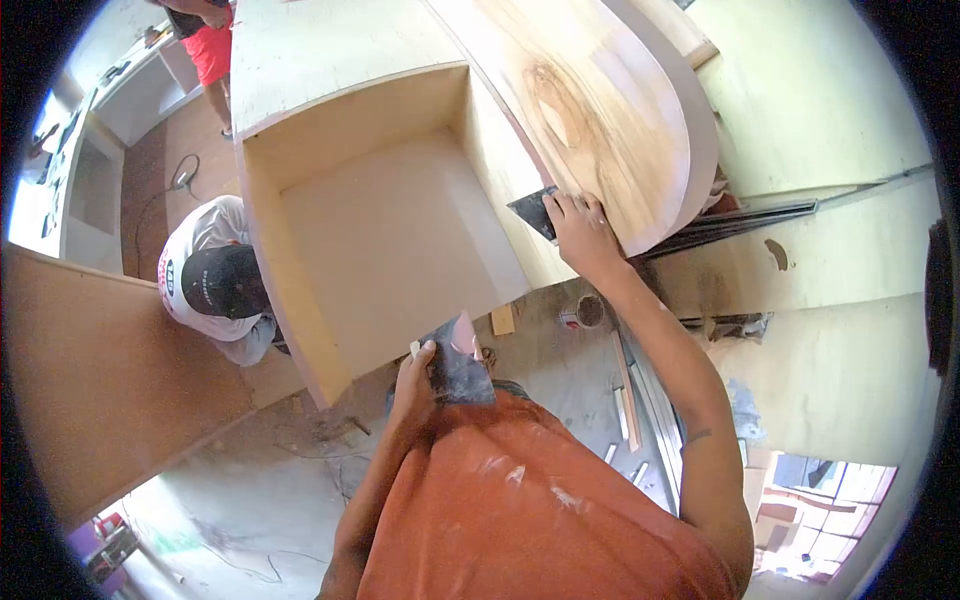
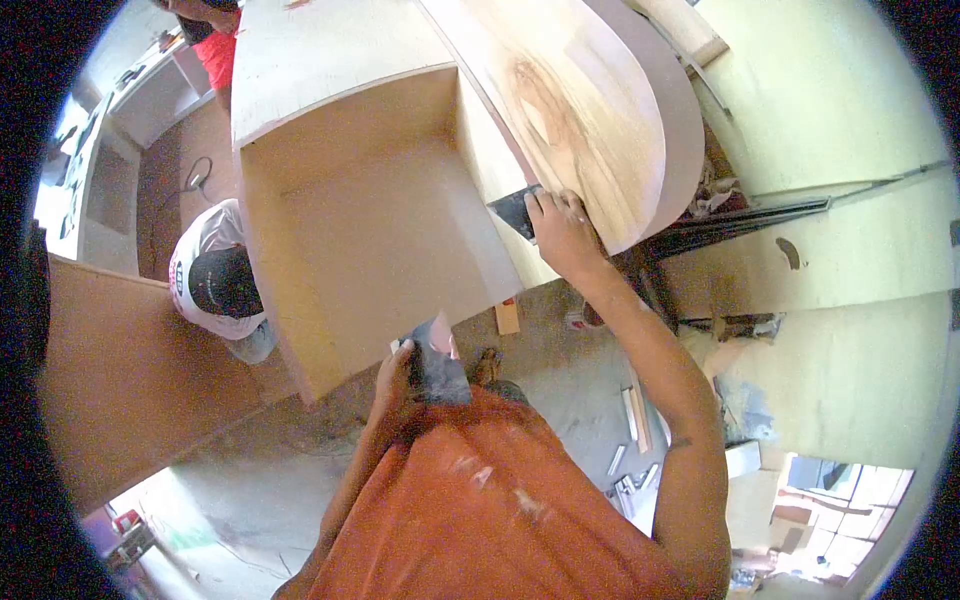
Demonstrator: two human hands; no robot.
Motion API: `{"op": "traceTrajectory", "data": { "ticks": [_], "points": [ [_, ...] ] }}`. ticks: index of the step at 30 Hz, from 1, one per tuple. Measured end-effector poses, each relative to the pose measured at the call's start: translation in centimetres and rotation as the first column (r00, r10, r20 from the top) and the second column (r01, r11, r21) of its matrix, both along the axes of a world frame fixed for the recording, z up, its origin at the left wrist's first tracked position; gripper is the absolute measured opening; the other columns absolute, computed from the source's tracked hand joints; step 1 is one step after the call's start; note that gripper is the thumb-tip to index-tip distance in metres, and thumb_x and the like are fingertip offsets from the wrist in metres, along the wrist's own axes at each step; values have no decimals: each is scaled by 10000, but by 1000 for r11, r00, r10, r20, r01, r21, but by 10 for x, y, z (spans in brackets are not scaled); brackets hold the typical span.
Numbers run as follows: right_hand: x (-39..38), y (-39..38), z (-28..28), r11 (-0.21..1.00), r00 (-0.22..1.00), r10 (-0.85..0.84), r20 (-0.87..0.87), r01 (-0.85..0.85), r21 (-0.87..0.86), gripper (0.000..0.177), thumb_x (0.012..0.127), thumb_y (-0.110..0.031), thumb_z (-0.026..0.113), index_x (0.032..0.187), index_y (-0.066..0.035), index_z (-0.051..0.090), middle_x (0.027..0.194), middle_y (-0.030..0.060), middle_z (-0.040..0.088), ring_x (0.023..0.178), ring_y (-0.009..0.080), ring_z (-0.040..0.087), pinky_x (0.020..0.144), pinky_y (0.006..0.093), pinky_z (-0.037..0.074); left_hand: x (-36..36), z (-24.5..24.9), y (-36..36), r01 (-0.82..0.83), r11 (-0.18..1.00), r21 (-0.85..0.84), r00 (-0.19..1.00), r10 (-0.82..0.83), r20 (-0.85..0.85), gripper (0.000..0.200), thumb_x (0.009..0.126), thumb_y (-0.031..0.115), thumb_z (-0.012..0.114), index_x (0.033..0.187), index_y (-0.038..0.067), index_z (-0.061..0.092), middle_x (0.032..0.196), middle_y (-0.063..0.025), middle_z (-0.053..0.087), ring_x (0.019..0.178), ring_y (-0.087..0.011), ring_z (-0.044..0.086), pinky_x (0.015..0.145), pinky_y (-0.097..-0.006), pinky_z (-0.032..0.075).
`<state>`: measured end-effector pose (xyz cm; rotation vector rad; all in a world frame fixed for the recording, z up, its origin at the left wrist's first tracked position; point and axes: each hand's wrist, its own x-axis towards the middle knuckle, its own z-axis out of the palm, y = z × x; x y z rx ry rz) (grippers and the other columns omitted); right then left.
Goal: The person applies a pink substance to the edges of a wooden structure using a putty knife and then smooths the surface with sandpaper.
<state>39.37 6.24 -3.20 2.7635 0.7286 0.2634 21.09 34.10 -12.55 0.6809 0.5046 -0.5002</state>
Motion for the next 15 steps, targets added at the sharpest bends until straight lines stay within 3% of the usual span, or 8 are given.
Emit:
{"op": "traceTrajectory", "data": {
  "ticks": [11,15],
  "points": [
    [-88,-27,13,998,999,-47,-10,47,-31,410,855,-106,476,1241,26,519,1210,154,551,1098,263,545,992,388,367,-4,-15,-29,56,996,65,998,-58,25,296,962,261,500,1104,7,558,1018,-41,614,913,-144,586,822,-306,468],
    [-107,-36,7,995,996,-91,-24,91,26,473,807,-59,514,1275,10,488,1247,149,514,1126,292,518,1007,402,357,0,-14,-33,96,988,118,995,-98,11,290,962,264,500,1089,12,562,1000,-40,616,899,-139,590,813,-305,474]
  ]
}}
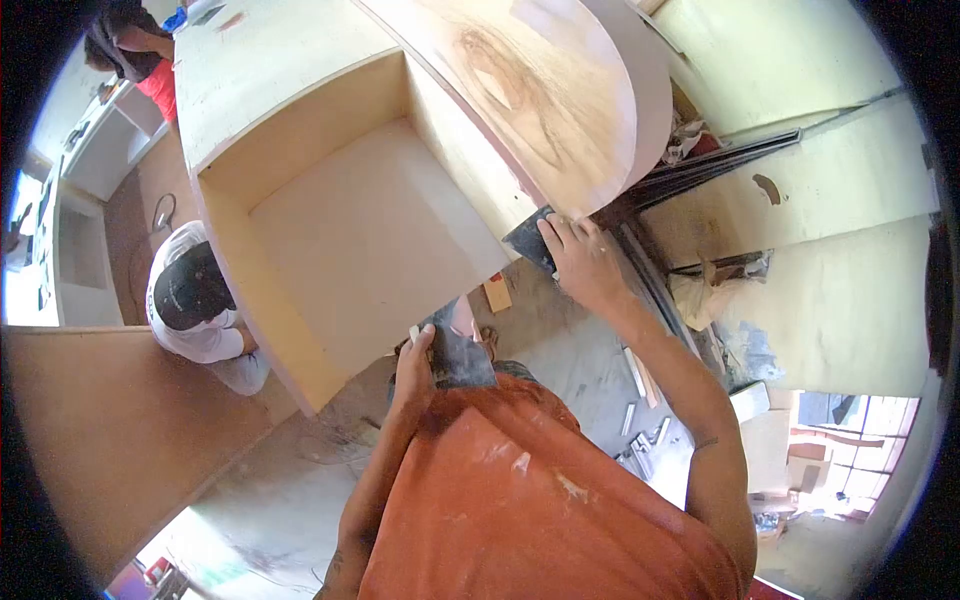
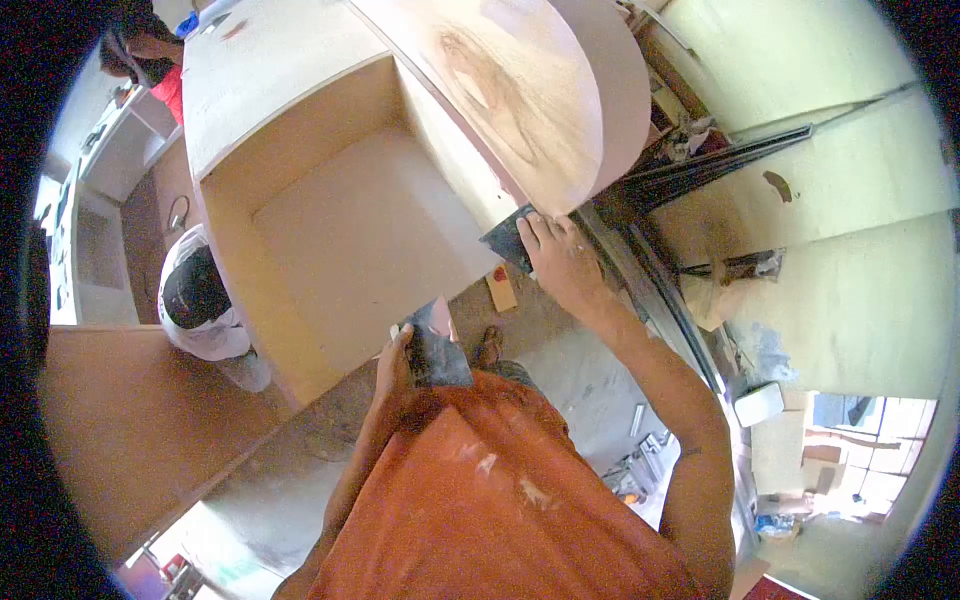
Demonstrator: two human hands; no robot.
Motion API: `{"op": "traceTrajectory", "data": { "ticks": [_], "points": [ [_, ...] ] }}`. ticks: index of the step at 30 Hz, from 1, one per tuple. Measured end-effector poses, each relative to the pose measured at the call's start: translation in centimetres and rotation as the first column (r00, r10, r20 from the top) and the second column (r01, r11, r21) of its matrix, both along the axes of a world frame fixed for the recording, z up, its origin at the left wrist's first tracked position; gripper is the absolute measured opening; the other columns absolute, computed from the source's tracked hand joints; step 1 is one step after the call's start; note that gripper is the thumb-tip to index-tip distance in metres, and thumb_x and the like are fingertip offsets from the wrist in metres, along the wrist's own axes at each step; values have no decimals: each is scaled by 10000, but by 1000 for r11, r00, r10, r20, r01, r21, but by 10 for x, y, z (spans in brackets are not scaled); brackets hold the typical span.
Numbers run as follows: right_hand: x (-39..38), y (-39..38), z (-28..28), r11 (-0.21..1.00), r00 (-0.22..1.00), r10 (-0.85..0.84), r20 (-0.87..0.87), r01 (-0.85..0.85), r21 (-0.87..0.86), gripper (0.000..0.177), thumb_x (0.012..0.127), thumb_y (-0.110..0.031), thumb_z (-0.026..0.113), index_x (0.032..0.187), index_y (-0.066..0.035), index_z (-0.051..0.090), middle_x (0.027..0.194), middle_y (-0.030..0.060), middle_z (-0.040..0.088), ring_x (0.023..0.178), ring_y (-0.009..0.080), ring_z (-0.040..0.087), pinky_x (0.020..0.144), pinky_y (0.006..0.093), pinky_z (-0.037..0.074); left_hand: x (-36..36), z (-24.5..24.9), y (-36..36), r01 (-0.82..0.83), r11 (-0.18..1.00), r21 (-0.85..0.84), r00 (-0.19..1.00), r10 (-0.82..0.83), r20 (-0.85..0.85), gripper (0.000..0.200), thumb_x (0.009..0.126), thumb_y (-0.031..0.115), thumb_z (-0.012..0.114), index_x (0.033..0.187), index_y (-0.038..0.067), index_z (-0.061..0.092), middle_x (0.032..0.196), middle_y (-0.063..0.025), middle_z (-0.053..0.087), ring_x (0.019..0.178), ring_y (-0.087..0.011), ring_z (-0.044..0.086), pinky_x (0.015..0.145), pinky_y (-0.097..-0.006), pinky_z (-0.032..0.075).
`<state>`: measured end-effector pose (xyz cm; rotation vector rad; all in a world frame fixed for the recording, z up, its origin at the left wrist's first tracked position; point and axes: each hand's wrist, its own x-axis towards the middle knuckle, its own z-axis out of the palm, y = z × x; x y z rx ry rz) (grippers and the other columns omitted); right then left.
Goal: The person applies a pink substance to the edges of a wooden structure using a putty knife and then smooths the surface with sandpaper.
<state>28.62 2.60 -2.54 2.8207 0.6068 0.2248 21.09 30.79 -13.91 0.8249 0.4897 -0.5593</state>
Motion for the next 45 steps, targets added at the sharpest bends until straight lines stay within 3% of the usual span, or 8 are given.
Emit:
{"op": "traceTrajectory", "data": {
  "ticks": [21,26,30,33,34,37,41,45],
  "points": [
    [-79,-28,-28,936,982,-146,-123,178,302,523,751,-120,583,1264,-49,508,1228,126,517,1191,293,481,1000,425,372,36,-8,-74,27,978,-208,992,-53,-118,416,940,371,502,1211,54,498,1144,-90,578,1059,-228,559,955,-406,435],
    [-112,21,23,426,998,-58,-27,49,903,448,771,20,562,1216,-20,531,1198,169,534,1178,296,486,987,408,400,22,4,-97,50,913,-404,972,-138,-190,372,943,366,500,1159,64,522,992,-80,638,857,-226,644,806,-364,524],
    [-118,74,8,-45,988,9,154,-153,987,378,844,-47,574,1213,-18,496,1221,179,504,1167,314,470,984,377,405,15,56,-100,-11,882,-470,994,-42,-103,363,960,342,486,1130,25,536,1010,-77,633,893,-195,631,803,-336,516],
    [-99,69,-13,223,992,-128,7,22,975,372,851,-88,584,1203,-18,486,1212,178,496,1140,312,481,968,377,405,14,83,-78,61,973,-223,995,-42,91,397,950,353,507,1138,3,532,998,-70,625,913,-179,615,820,-333,500],
    [-94,49,-20,560,993,-99,-58,104,822,362,840,-72,587,1188,-20,503,1158,183,512,1117,324,488,958,384,400,13,97,-63,128,977,-170,987,-108,119,416,935,359,537,1133,-7,539,984,-68,617,916,-167,602,817,-332,490],
    [-89,34,-40,543,979,-175,-102,183,820,368,821,-58,586,1179,-11,513,1121,196,512,1093,345,491,964,386,388,5,113,-37,159,983,-94,976,-142,166,390,919,352,568,1096,5,556,958,-60,619,888,-161,605,780,-314,497],
    [-71,28,-33,153,860,-397,-320,405,901,319,870,-127,600,1151,20,565,1091,202,610,1025,352,581,923,394,442,0,79,-26,45,981,-190,999,-42,21,307,919,316,572,1041,34,580,937,-30,627,828,-146,601,765,-298,489],
    [-50,-2,-76,216,794,-563,-228,408,887,336,893,-184,623,1146,33,576,985,129,642,861,184,622,759,341,512,-7,49,-7,1,972,-234,999,7,33,279,925,281,561,1060,37,578,972,-41,628,867,-160,604,785,-324,498]
  ]
}}
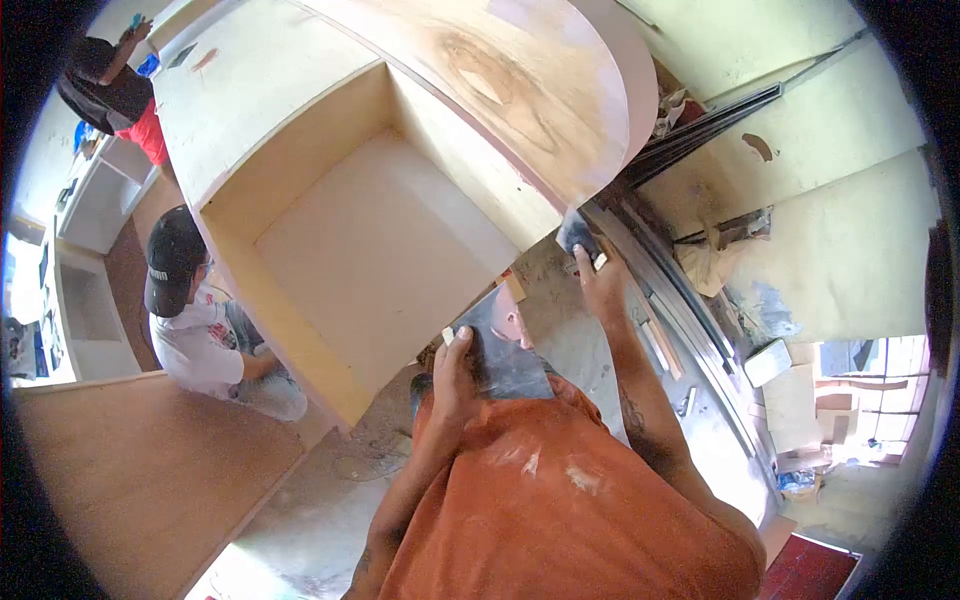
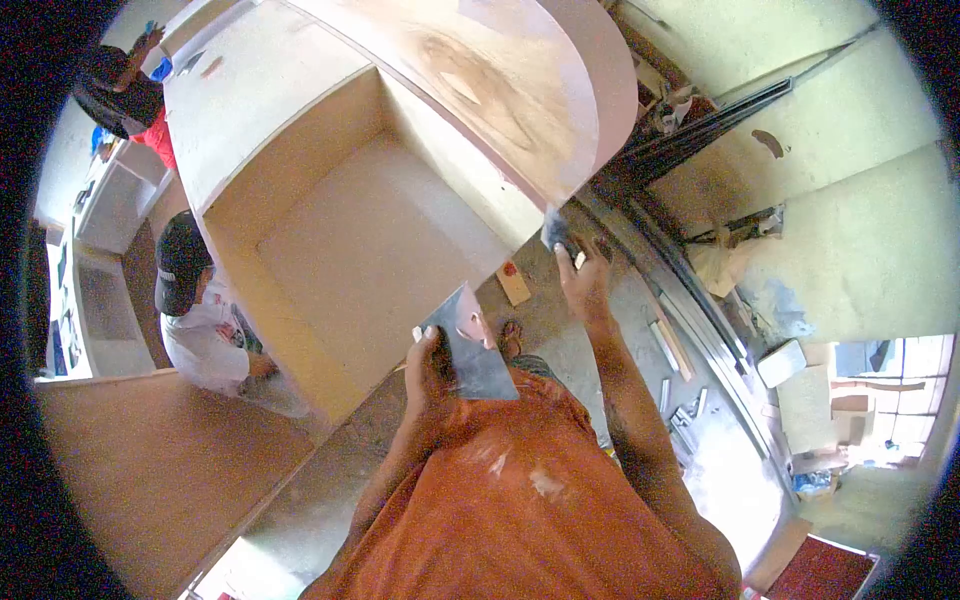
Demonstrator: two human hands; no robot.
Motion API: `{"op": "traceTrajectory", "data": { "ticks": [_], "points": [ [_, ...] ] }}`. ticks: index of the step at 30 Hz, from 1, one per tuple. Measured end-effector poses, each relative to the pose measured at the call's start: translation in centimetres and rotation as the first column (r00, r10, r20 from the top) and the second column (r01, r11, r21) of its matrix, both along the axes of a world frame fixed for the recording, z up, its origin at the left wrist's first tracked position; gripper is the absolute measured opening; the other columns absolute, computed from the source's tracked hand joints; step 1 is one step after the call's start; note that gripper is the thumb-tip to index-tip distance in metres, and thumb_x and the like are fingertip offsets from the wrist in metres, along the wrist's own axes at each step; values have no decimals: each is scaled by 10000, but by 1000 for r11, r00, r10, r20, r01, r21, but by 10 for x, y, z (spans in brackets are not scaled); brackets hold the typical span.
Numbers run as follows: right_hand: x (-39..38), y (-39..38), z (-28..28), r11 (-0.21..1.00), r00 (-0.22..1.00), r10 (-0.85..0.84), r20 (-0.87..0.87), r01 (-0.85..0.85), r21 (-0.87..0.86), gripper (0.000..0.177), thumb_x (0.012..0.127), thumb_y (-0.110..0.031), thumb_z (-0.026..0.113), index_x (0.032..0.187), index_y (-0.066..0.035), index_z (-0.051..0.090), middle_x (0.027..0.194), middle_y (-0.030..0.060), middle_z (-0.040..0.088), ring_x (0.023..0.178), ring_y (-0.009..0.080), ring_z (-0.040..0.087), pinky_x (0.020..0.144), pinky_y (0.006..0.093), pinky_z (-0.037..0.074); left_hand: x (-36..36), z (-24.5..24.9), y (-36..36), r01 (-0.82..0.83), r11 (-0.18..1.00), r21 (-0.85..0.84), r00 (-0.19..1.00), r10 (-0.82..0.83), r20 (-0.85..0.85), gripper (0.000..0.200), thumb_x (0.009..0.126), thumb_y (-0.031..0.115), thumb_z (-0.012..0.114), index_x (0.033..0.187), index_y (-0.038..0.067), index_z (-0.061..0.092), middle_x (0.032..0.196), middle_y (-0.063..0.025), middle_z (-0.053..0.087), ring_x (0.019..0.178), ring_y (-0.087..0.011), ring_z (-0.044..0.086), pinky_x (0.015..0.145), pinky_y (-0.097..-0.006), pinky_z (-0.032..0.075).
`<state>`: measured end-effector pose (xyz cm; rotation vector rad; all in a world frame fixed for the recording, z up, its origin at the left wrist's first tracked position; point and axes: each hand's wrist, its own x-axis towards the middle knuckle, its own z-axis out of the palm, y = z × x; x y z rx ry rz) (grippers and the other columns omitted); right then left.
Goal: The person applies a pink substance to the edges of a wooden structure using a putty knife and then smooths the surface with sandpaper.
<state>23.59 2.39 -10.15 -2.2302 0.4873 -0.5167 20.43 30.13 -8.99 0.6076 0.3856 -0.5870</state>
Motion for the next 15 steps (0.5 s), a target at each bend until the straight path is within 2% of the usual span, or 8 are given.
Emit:
{"op": "traceTrajectory", "data": {
  "ticks": [1,2,4,8,10,13,15],
  "points": [
    [6,2,2,998,997,-2,80,7,-65,338,896,-215,623,1128,30,593,934,165,648,732,163,648,572,298,538,0,14,9,-3,998,68,1000,3,-3,279,929,269,548,1078,34,569,989,-51,623,886,-168,603,792,-334,501],
    [8,4,4,998,997,6,78,-1,-67,338,896,-215,623,1128,30,593,934,165,648,732,163,648,572,298,538,1,12,15,-11,998,66,1000,11,-5,279,929,269,548,1078,34,569,989,-51,623,886,-168,603,792,-334,501],
    [9,10,16,966,997,-81,15,82,-246,347,875,-237,622,1116,12,623,1107,204,642,1025,358,608,893,397,465,2,9,22,-46,992,118,995,56,-78,283,931,267,537,1094,36,554,983,-54,620,890,-174,605,790,-348,508],
    [26,22,24,973,991,-136,-15,130,-192,339,878,-237,616,1108,11,624,1092,214,637,989,378,609,870,412,473,3,14,33,-76,991,106,992,87,-95,281,923,279,544,1083,48,535,956,-65,613,850,-186,617,758,-364,529],
    [34,31,33,925,992,-113,-49,87,-370,306,886,-228,599,1062,20,626,1033,226,635,945,392,608,835,425,480,4,10,35,-85,991,108,991,95,-96,276,921,279,545,1076,51,534,953,-65,612,840,-188,619,752,-365,532],
    [54,36,29,887,998,-70,6,65,-458,286,892,-219,589,1037,24,623,987,234,638,901,408,610,777,442,491,5,8,39,-89,990,112,991,99,-89,268,918,278,546,1064,53,533,947,-64,611,829,-191,621,746,-369,535],
    [66,41,34,884,996,-83,-29,61,-463,280,892,-214,587,1036,23,625,983,229,639,899,406,612,775,442,492,5,7,42,-88,989,115,992,98,-82,265,917,275,546,1060,53,532,945,-63,611,827,-192,620,746,-373,536]
  ]
}}
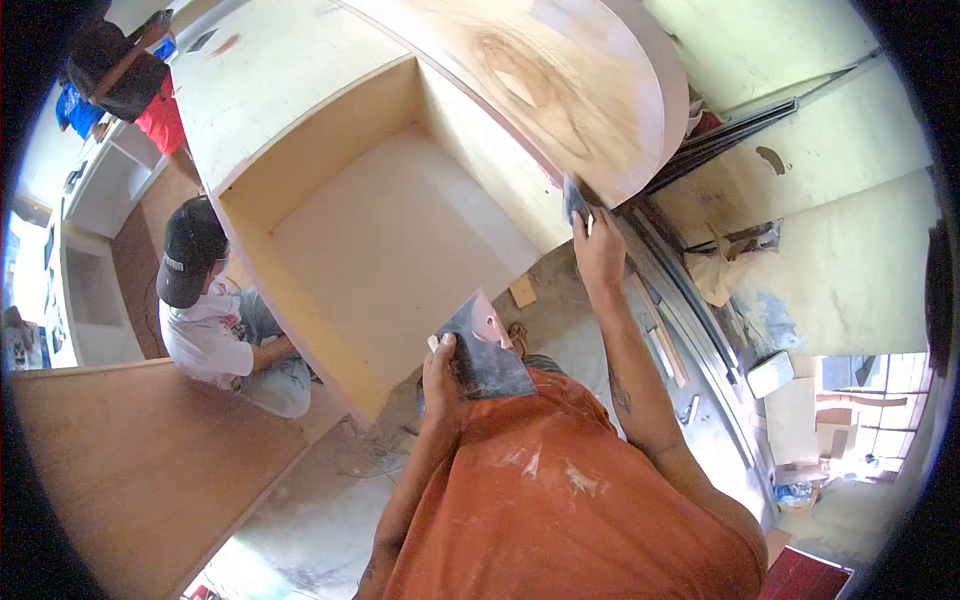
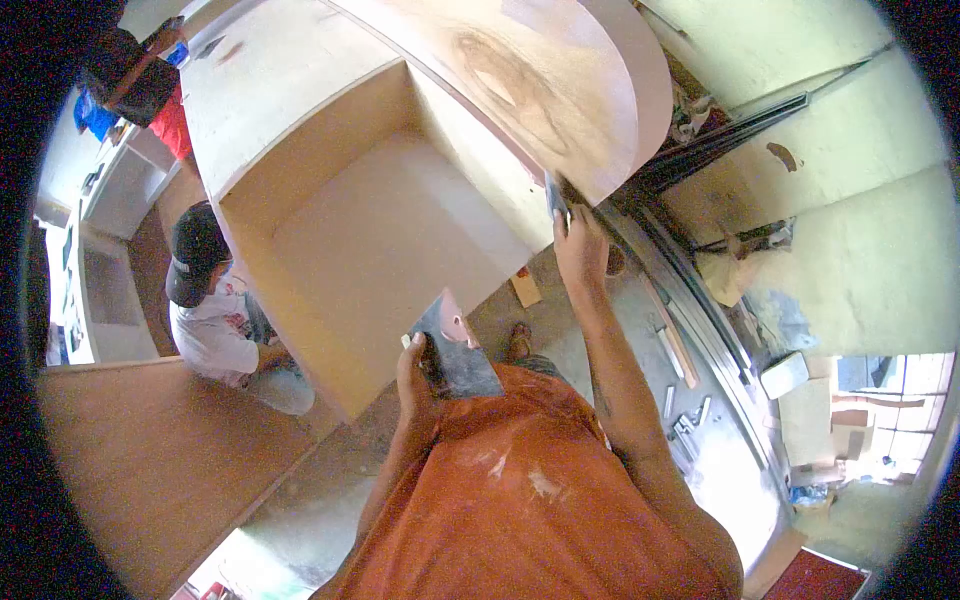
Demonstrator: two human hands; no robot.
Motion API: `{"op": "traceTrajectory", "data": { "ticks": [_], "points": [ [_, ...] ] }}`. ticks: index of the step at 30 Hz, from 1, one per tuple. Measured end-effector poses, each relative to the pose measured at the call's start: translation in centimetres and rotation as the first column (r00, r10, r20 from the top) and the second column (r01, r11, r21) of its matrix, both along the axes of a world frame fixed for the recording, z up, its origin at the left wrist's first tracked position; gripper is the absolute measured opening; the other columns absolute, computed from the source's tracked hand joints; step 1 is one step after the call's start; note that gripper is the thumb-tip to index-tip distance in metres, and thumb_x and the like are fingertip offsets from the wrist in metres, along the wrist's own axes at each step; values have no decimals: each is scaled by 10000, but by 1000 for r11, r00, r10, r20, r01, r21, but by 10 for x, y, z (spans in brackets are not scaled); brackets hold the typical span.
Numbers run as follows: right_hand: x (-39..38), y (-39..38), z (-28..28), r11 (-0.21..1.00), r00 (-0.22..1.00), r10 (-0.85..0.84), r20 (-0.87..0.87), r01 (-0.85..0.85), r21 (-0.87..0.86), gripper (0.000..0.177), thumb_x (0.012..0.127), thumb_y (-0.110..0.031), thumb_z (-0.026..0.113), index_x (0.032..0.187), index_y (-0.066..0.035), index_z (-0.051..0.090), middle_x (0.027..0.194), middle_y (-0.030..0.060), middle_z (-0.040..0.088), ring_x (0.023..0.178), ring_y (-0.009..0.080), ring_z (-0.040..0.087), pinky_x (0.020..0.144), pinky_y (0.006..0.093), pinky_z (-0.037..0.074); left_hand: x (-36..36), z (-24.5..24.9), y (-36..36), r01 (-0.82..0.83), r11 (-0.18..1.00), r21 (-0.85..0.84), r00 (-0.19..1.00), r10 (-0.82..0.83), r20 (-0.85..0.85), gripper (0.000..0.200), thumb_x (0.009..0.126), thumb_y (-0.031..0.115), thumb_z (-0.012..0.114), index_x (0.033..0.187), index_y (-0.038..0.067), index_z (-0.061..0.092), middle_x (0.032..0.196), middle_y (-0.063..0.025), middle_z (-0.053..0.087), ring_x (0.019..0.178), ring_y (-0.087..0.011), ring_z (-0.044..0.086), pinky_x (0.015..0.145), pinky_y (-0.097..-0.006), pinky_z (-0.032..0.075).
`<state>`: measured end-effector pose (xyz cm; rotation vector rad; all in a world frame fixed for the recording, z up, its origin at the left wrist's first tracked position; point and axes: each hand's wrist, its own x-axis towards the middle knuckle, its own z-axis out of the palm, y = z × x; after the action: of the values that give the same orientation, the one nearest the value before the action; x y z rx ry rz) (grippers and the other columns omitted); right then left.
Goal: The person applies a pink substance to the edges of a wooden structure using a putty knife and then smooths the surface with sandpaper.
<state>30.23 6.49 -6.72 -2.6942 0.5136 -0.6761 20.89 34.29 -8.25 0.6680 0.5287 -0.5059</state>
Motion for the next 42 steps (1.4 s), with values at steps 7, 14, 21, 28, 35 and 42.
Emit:
{"op": "traceTrajectory", "data": {
  "ticks": [7,14,21,28,35,42],
  "points": [
    [6,-5,2,997,996,81,44,-80,-11,287,891,-215,588,1034,31,624,977,224,641,906,398,616,773,433,493,3,-10,7,-103,991,-88,992,95,-84,275,918,274,551,1086,60,513,976,-69,598,858,-203,613,764,-379,534],
    [3,-5,7,999,999,45,3,-45,20,293,890,-227,593,1017,34,627,1014,233,635,917,388,621,806,427,494,4,-6,11,-54,990,-133,997,47,-61,282,927,291,538,1104,76,502,983,-65,594,874,-205,611,770,-387,536],
    [5,0,18,998,998,60,-21,-59,18,323,886,-250,602,1021,43,624,989,241,635,898,408,615,785,433,493,10,1,7,-65,996,-54,996,62,-62,299,927,306,523,1115,73,510,1000,-62,596,892,-202,611,795,-391,531],
    [8,-7,11,998,998,64,-21,-64,16,311,890,-236,592,988,57,626,1007,252,631,892,419,613,792,440,497,8,-9,3,-43,997,-69,999,43,-7,324,926,309,515,1111,44,529,997,-67,606,877,-200,617,812,-377,524],
    [27,1,7,993,993,115,23,-115,-14,287,892,-218,585,980,53,623,961,255,634,876,407,618,779,435,498,5,-18,5,-36,998,-48,999,34,-32,311,927,314,520,1091,50,537,968,-58,607,854,-188,613,776,-362,522],
    [58,1,8,982,989,145,-11,-145,-124,270,863,-207,617,936,52,627,917,238,638,860,405,612,763,448,488,5,-23,11,-116,992,-42,991,112,-72,267,927,277,530,1077,56,534,953,-51,604,834,-176,610,752,-340,524]
  ]
}}
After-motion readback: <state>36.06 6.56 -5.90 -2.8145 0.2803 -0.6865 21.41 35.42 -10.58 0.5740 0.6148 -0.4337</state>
